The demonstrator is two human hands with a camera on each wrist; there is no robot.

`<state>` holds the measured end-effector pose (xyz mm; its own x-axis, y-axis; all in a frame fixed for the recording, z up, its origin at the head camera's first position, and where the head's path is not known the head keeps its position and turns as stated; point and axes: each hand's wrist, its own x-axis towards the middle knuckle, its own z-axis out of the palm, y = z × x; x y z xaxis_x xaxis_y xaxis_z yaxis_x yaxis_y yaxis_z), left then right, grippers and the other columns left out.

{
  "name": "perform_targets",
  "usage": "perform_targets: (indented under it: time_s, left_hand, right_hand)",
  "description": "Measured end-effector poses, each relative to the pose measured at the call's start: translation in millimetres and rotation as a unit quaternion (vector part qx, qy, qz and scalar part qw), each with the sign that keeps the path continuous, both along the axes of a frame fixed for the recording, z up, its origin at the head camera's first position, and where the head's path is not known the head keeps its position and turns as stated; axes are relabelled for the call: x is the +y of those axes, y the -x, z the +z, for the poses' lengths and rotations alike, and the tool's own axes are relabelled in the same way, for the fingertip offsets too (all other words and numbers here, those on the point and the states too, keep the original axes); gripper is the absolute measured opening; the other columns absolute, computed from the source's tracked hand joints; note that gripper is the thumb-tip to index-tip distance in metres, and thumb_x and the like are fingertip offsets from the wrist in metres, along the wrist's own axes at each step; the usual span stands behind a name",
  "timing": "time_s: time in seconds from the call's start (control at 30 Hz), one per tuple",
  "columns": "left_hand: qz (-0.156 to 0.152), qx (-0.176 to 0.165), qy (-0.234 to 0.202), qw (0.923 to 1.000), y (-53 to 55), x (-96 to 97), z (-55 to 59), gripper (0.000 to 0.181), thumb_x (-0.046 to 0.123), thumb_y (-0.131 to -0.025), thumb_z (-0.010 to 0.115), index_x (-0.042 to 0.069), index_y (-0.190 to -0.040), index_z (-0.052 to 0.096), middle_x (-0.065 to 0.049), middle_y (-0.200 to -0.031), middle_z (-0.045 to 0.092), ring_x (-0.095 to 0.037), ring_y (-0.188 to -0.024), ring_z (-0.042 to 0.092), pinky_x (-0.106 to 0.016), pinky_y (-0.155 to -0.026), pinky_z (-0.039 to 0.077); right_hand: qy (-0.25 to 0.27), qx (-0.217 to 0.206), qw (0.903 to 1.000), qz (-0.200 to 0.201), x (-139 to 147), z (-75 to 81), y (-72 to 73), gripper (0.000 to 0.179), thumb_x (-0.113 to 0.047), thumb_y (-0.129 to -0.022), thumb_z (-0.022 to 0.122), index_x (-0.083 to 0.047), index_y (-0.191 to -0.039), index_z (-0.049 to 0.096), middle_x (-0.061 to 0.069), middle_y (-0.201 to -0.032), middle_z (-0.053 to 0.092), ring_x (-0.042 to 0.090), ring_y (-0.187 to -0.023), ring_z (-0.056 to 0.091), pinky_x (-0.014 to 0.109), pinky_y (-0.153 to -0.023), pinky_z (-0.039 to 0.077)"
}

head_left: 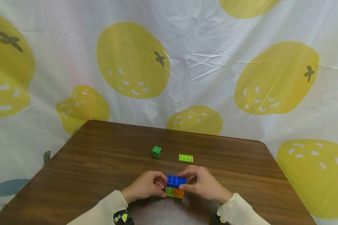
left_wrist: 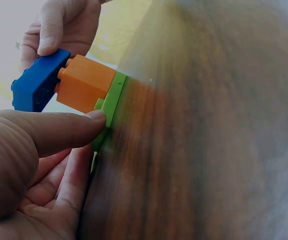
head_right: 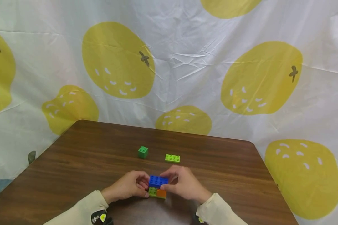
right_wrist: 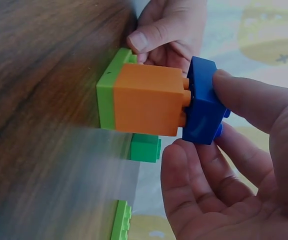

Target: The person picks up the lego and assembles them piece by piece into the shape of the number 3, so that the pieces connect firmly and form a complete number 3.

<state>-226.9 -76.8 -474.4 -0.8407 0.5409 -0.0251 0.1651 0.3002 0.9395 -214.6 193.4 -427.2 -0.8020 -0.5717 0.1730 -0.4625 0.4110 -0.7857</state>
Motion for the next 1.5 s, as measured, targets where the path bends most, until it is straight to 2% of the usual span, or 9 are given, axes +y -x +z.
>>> perform_targets:
  time_s: [0.27,0.63,0.9,1.1,1.27,1.5]
  left_hand:
    - [0.002,-0.007,-0.005,1.0000,-2.1,0.4,-0.2,0.036,0.001,-0.075,0.092,0.007,-0.104,0.072,-0.003,-0.095,0.074,-0.017,-0.090,0.070,-0.022,-0.079,0.059]
    - [0.000,-0.009,-0.014,0.9999,0.6,-0.1,-1.2,0.036,-0.001,-0.074,0.091,0.006,-0.103,0.071,-0.003,-0.094,0.073,-0.016,-0.089,0.070,-0.021,-0.078,0.059]
    - [-0.006,-0.008,-0.038,0.9992,1.6,-1.3,-1.9,0.038,0.002,-0.076,0.090,0.004,-0.108,0.071,-0.005,-0.099,0.073,-0.017,-0.092,0.070,-0.022,-0.081,0.059]
    - [-0.022,-0.026,-0.071,0.9969,-1.8,-4.9,1.3,0.041,0.005,-0.082,0.089,0.003,-0.117,0.068,-0.007,-0.106,0.072,-0.020,-0.099,0.070,-0.024,-0.086,0.060]
    - [-0.032,-0.031,-0.096,0.9944,-5.1,-6.0,8.5,0.044,0.008,-0.085,0.087,0.001,-0.123,0.066,-0.009,-0.109,0.072,-0.020,-0.100,0.070,-0.024,-0.088,0.061]
    - [-0.016,-0.033,-0.113,0.9929,-8.0,-4.9,12.2,0.040,0.006,-0.088,0.085,-0.002,-0.123,0.067,-0.011,-0.108,0.074,-0.020,-0.099,0.073,-0.025,-0.084,0.062]
  right_hand:
    - [0.006,0.009,0.9999,0.006,-0.7,-3.1,-4.0,0.032,-0.021,-0.088,0.088,-0.008,-0.116,0.078,0.008,-0.105,0.074,0.007,-0.086,0.068,0.030,-0.076,0.064]
    - [0.006,0.034,0.9994,0.001,-2.5,-6.5,-2.0,0.030,-0.021,-0.088,0.088,-0.010,-0.114,0.079,0.005,-0.102,0.076,0.006,-0.083,0.068,0.030,-0.075,0.064]
    - [-0.001,0.045,0.9990,0.004,-2.5,-5.8,-1.0,0.030,-0.020,-0.086,0.090,-0.011,-0.113,0.080,0.002,-0.097,0.074,0.005,-0.084,0.069,0.037,-0.077,0.065]
    - [-0.017,0.036,0.9992,0.008,-0.9,-5.4,0.6,0.030,-0.022,-0.085,0.090,-0.013,-0.112,0.081,-0.003,-0.097,0.074,0.004,-0.086,0.069,0.039,-0.079,0.065]
    - [-0.019,0.036,0.9991,0.014,-0.8,-3.2,2.4,0.031,-0.021,-0.085,0.090,-0.012,-0.113,0.081,-0.003,-0.097,0.075,0.007,-0.087,0.070,0.037,-0.080,0.065]
    - [-0.020,0.033,0.9991,0.014,-1.6,-2.6,1.7,0.031,-0.020,-0.085,0.090,-0.011,-0.114,0.081,-0.004,-0.096,0.074,0.007,-0.088,0.071,0.037,-0.081,0.065]
